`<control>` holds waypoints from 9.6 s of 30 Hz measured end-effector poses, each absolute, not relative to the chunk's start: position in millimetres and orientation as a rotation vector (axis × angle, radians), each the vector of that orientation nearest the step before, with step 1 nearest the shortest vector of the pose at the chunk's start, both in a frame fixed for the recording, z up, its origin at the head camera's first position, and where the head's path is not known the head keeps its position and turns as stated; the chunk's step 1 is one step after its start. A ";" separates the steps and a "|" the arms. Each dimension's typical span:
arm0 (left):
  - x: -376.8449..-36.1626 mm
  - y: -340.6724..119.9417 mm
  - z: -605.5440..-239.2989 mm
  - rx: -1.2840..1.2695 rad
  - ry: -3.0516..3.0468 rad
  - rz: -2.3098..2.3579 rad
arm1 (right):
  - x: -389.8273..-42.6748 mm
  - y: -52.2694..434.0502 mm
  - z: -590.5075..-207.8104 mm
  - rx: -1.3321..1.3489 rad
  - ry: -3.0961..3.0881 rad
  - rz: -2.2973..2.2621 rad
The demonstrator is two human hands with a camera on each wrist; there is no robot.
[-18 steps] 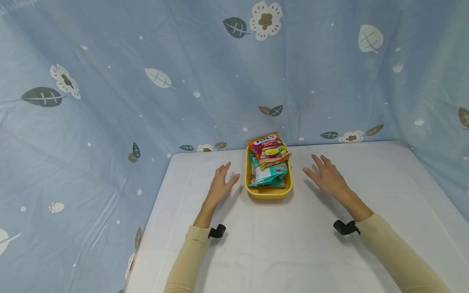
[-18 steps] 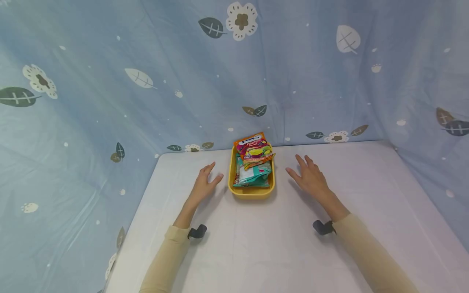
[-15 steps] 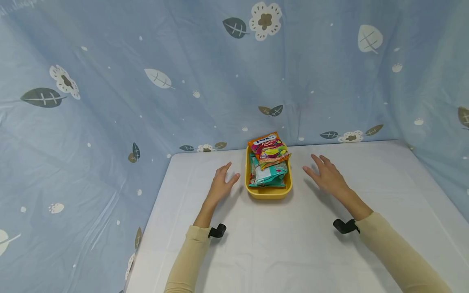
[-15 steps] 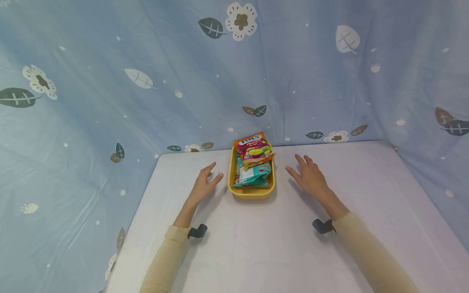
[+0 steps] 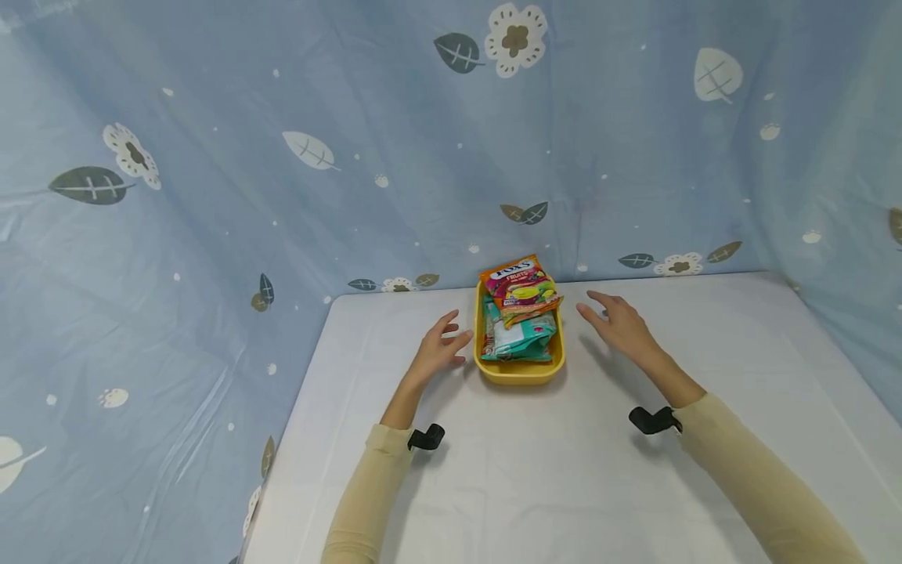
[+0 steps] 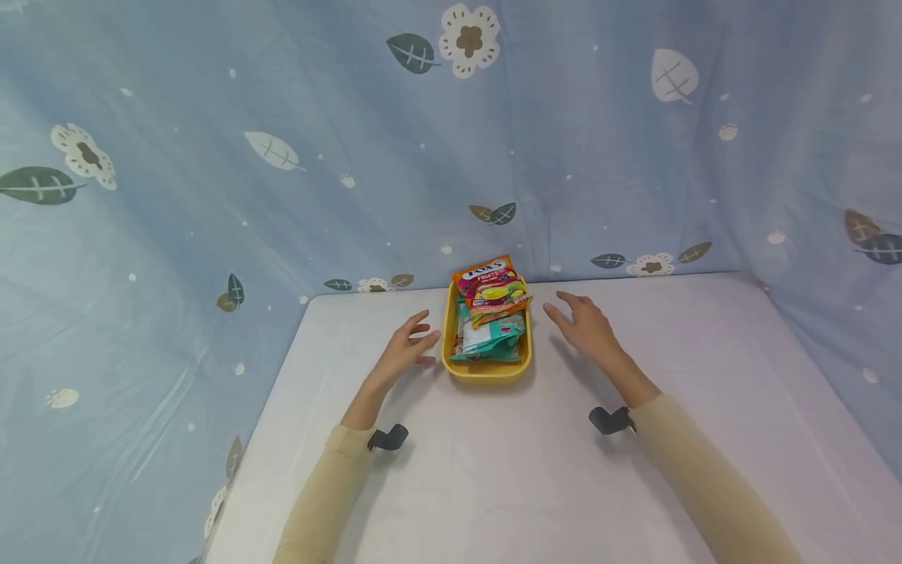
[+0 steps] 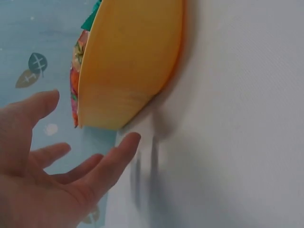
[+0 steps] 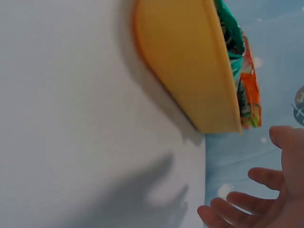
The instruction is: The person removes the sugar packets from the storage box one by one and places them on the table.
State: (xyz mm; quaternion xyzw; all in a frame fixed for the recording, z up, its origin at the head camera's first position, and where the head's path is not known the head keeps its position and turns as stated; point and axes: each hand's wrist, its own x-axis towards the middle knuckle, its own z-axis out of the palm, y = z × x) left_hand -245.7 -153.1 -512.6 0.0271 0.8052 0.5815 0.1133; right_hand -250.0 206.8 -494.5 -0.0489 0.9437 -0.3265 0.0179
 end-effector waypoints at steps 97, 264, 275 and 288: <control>-278.0 -137.0 -509.6 0.020 2.074 1.691 | -327.7 128.4 -451.4 -0.269 2.649 -1.182; -265.0 -138.7 -490.9 0.032 1.980 1.728 | -283.9 209.4 -439.6 -0.010 2.264 -1.858; -274.3 -140.5 -514.7 0.016 2.004 1.733 | -275.8 226.9 -444.3 -0.011 2.231 -1.914; -273.3 -140.9 -516.0 -0.010 1.997 1.763 | -271.9 246.1 -448.1 -0.002 2.262 -1.912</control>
